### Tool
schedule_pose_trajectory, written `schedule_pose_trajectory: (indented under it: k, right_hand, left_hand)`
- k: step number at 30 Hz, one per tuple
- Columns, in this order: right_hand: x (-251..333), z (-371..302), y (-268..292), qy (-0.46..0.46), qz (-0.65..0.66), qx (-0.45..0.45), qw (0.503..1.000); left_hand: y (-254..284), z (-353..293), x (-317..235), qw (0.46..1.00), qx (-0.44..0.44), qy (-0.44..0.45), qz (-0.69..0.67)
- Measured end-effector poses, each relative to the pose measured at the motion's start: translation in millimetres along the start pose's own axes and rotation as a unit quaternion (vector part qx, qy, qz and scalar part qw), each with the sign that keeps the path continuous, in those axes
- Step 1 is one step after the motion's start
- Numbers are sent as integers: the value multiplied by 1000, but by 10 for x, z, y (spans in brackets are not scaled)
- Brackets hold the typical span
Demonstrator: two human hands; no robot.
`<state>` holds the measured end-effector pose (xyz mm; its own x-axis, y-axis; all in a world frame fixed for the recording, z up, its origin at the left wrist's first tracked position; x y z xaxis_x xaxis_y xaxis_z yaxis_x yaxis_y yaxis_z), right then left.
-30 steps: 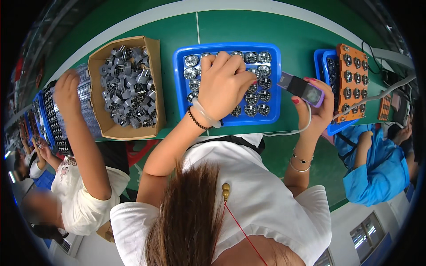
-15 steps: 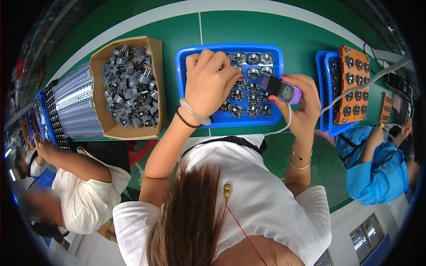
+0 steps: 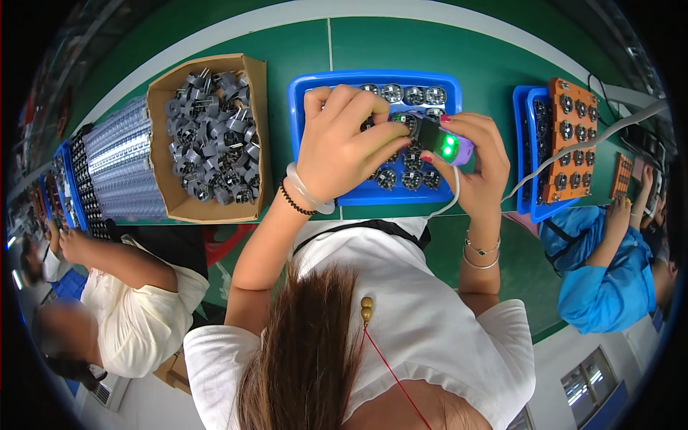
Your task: Assembling and inspecting electronic components on a production line using a handheld probe.
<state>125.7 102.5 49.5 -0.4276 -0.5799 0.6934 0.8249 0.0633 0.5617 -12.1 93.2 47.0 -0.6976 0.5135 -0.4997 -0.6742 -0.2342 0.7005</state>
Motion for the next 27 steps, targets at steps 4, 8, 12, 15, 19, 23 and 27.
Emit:
schedule_pose_trajectory:
  k: [4, 8, 12, 15, 19, 23, 27]
  right_hand:
    - [-155, -154, 110, -53, 23, -63, 996]
    - [-238, -261, 365, -86, 51, -148, 984]
    - [-174, -277, 304, -67, 49, -100, 992]
    - [-147, -284, 256, -62, 54, -82, 993]
    - [-120, -255, 231, -60, 28, -60, 996]
    - [-73, -191, 69, -50, -17, 6, 999]
    - [-30, -155, 2, -34, -21, 25, 999]
  left_hand:
    - [-37, -14, 91, 1000, 7, 23, 18]
    - [-182, -57, 142, 999, 19, 28, 16]
    - [-269, -71, 231, 998, 32, 52, 33]
    - [-277, -89, 246, 997, 35, 58, 30]
    - [-180, -98, 217, 996, 29, 79, -2]
    - [-275, -172, 85, 996, 83, 29, 23]
    - [-176, -175, -55, 998, 66, 2, 12]
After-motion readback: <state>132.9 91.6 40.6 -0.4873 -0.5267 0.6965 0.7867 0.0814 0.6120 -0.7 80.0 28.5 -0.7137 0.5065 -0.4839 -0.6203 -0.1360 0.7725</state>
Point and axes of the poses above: each hand's wrist, its own z-axis towards the middle knuckle, its own y-axis out of the back of the hand, x = y × z, the point moved 10 cm from there along z, towards the middle knuckle, and after that the axes turned 3 degrees about y, right-handed, at the moved point
